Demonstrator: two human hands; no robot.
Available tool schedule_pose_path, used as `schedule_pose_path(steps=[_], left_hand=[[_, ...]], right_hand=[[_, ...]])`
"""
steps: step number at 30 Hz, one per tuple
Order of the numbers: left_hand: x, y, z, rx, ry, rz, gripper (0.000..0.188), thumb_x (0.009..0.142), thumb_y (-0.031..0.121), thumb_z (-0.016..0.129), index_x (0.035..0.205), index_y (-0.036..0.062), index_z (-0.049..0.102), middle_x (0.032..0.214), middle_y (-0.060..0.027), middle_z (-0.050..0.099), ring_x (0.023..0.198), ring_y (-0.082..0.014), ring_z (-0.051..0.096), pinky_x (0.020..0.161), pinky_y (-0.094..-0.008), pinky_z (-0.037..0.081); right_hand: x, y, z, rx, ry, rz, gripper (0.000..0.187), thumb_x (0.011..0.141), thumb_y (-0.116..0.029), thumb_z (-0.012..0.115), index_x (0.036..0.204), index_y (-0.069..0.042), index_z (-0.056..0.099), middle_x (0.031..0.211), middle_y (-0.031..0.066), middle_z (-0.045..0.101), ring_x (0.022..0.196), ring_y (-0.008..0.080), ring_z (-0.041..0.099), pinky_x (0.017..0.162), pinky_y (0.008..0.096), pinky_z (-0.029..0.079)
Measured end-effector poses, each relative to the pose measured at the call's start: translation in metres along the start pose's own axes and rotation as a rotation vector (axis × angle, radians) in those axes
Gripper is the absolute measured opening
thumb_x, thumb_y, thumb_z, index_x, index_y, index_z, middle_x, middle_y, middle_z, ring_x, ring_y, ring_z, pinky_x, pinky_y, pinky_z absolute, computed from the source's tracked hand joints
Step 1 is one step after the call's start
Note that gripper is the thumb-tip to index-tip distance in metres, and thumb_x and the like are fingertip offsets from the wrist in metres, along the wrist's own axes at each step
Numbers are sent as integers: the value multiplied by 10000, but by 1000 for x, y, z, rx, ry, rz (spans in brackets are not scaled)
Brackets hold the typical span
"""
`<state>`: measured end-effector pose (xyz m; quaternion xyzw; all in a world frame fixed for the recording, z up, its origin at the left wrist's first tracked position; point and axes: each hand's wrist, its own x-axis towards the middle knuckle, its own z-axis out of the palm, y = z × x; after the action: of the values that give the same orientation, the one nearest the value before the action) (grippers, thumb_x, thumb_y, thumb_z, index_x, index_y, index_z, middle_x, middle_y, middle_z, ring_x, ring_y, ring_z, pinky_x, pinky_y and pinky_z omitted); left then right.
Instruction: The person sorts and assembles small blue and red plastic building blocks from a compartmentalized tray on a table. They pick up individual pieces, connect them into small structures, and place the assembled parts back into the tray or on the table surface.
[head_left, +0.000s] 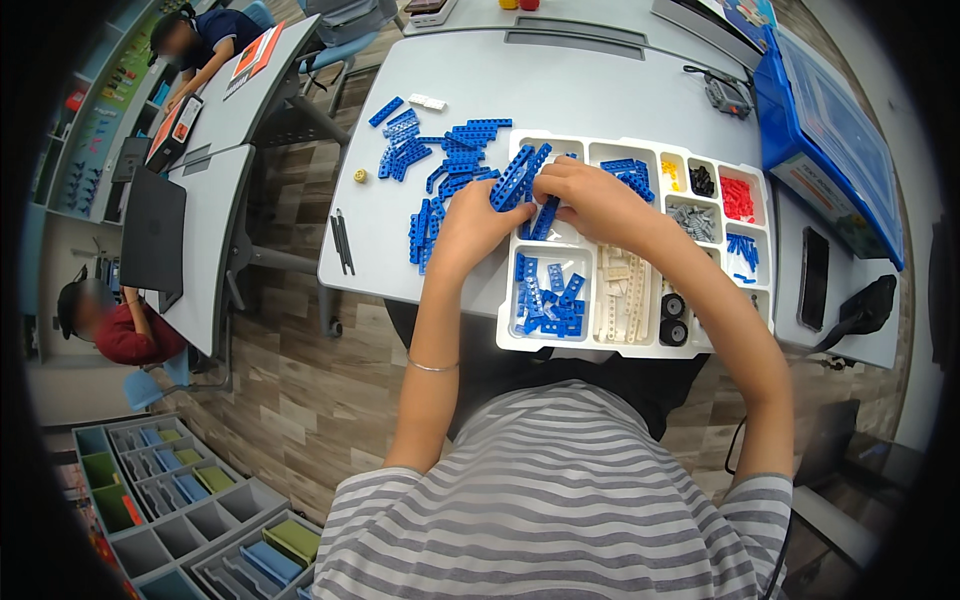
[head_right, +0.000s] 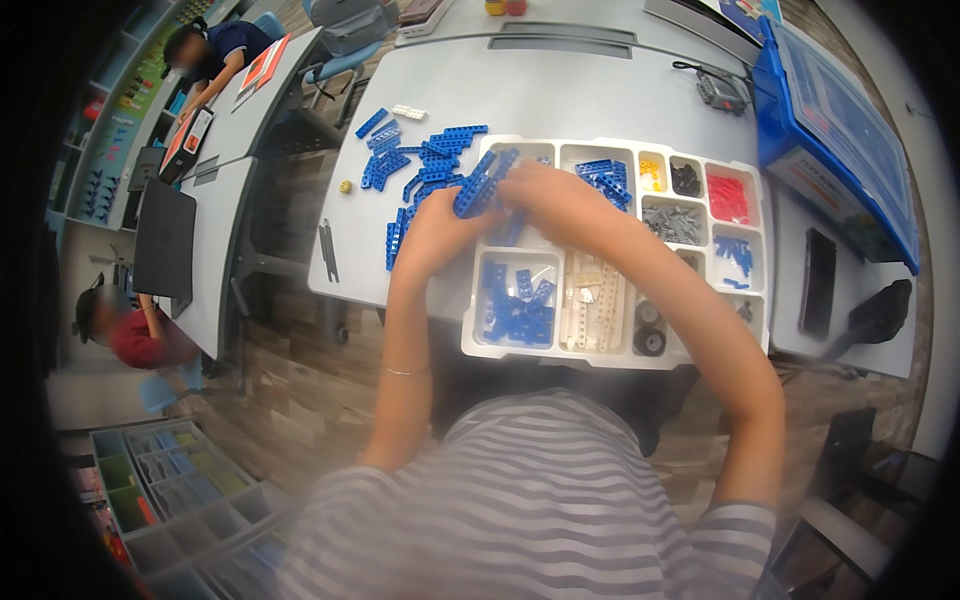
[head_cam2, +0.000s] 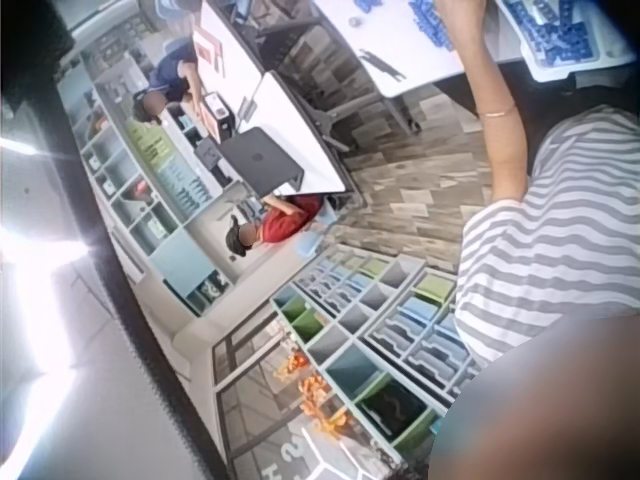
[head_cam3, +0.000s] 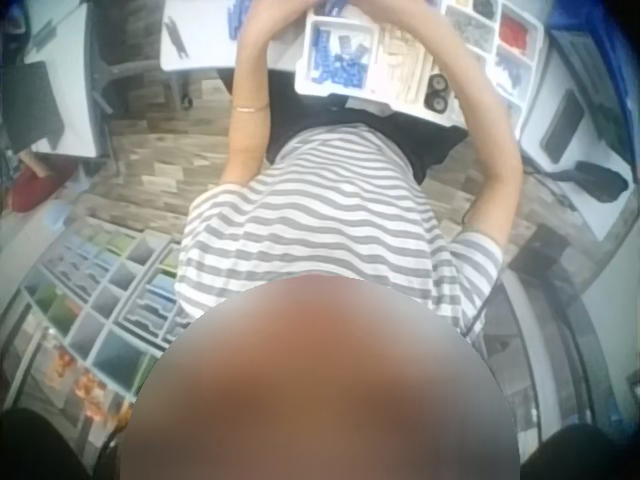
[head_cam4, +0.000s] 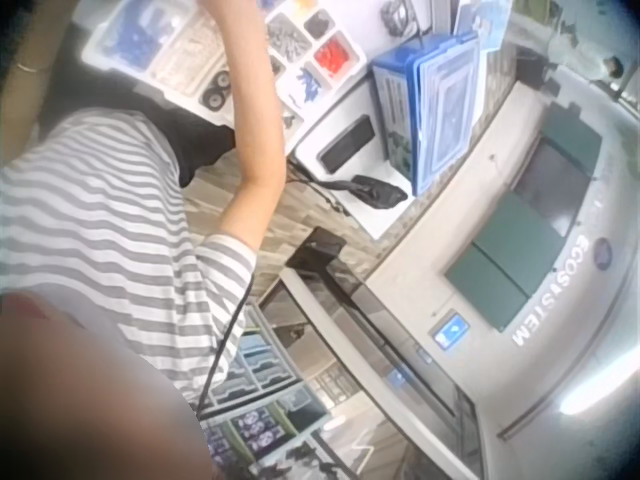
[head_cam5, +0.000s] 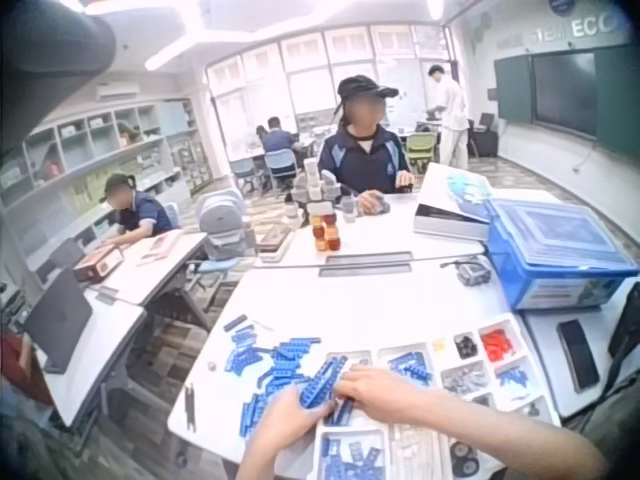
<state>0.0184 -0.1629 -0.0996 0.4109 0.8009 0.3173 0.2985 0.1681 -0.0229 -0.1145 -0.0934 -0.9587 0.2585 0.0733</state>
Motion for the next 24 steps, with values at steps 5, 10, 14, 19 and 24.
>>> schedule_pose_path(steps=[5,10,14,19,24], left_hand=[[-4,-2,-1,-49,25,20,293,860,269,779,932,-12,745,798,-141,733,713,-230,703,693,-371,532],[-10,-4,-2,-80,61,43,317,891,285,763,963,-22,732,785,-118,726,684,-201,682,668,-359,527],[-10,-6,-1,-198,84,14,305,926,285,740,980,-13,716,745,-82,702,652,-150,659,616,-311,507],[-14,-10,-17,-454,34,-65,229,968,245,684,1038,27,700,713,-43,671,600,-90,600,556,-237,442],[-36,1,-35,-797,-257,89,277,987,207,624,1121,-30,674,758,-53,681,570,-87,561,481,-218,373]], right_hand=[[-2,0,10,111,122,-74,266,806,77,711,1037,-33,638,1150,102,648,1121,336,605,982,392,517],[-10,-1,6,-93,182,18,190,834,-2,724,1016,-36,683,1135,91,661,1165,300,596,1069,415,455],[-14,-5,12,-279,193,38,168,859,-84,733,1023,-49,728,1115,87,669,1186,265,587,1116,434,402],[-19,-3,2,-162,253,-11,156,878,-122,729,1014,-49,749,1106,82,677,1161,262,591,1061,419,441],[-17,-15,-9,344,389,121,231,992,-235,670,1043,-23,745,968,82,719,944,191,669,877,330,502]])
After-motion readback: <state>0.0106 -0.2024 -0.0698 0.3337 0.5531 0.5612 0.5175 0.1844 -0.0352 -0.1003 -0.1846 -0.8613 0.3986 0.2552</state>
